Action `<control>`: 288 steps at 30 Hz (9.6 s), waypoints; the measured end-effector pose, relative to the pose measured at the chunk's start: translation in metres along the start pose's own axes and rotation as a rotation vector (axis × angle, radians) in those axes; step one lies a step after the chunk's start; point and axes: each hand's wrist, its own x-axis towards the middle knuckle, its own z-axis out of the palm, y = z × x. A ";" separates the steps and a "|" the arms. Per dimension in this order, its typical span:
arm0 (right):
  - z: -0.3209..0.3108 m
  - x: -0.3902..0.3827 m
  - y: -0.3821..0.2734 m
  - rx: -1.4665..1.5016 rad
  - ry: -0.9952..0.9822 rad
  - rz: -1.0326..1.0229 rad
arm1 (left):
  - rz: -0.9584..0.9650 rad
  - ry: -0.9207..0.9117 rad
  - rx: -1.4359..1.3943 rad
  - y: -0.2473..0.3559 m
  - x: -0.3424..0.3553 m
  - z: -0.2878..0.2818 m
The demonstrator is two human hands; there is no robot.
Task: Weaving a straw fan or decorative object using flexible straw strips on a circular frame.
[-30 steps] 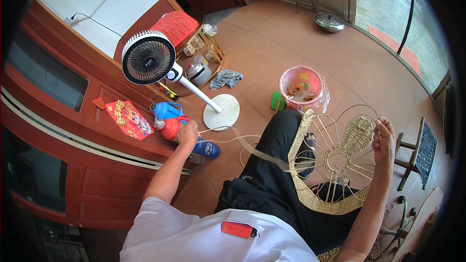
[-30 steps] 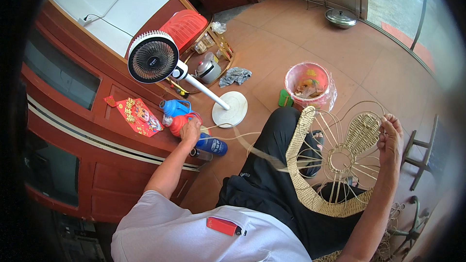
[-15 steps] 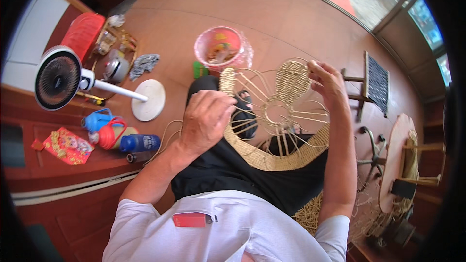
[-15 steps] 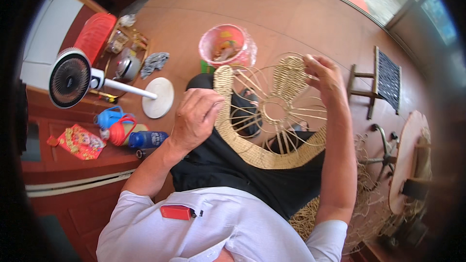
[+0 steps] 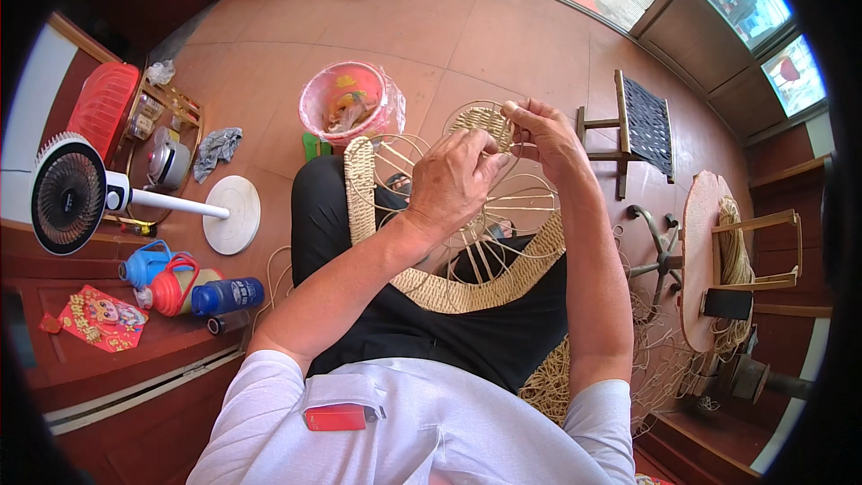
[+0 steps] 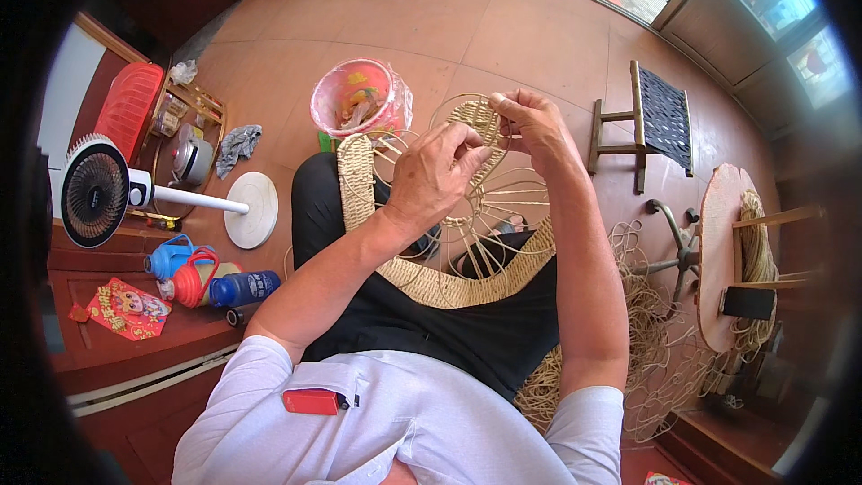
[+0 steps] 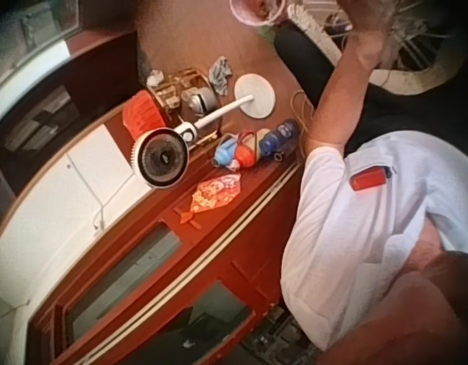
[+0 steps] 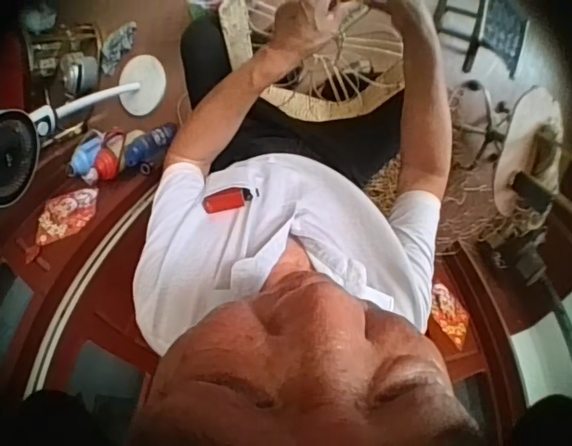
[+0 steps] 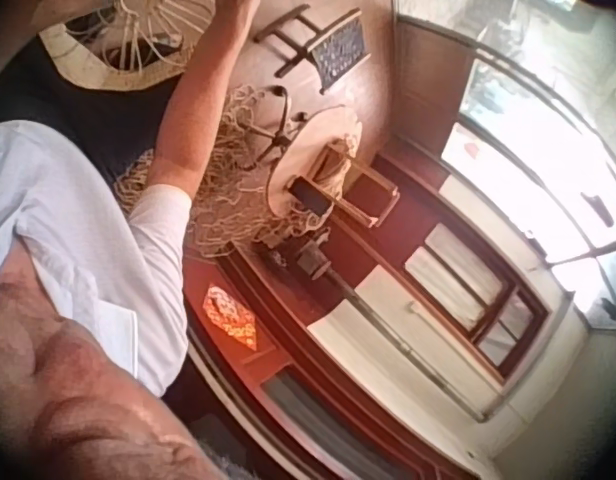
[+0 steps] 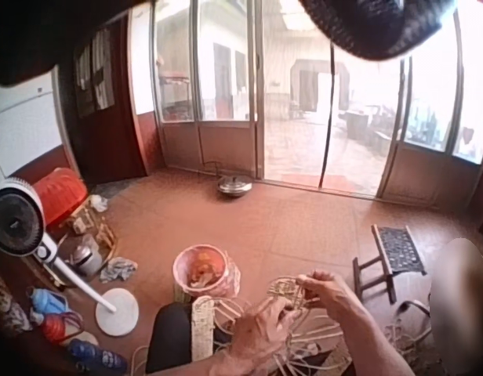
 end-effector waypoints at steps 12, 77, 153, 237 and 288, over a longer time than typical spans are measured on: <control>-0.006 -0.004 0.016 0.199 -0.084 -0.072 | -0.084 0.038 -0.344 0.000 0.012 0.019; 0.021 0.008 0.026 0.178 0.234 -0.151 | -0.133 -0.084 0.178 -0.022 -0.165 -0.137; 0.015 0.006 0.029 0.152 0.094 -0.148 | 0.296 -0.045 0.503 -0.041 -0.049 0.008; 0.048 -0.111 0.085 -0.951 0.263 -1.030 | 0.068 -0.448 -0.126 0.018 -0.096 -0.073; 0.051 -0.095 0.093 -0.857 0.303 -0.986 | -0.913 0.908 -0.069 -0.213 -0.366 -0.532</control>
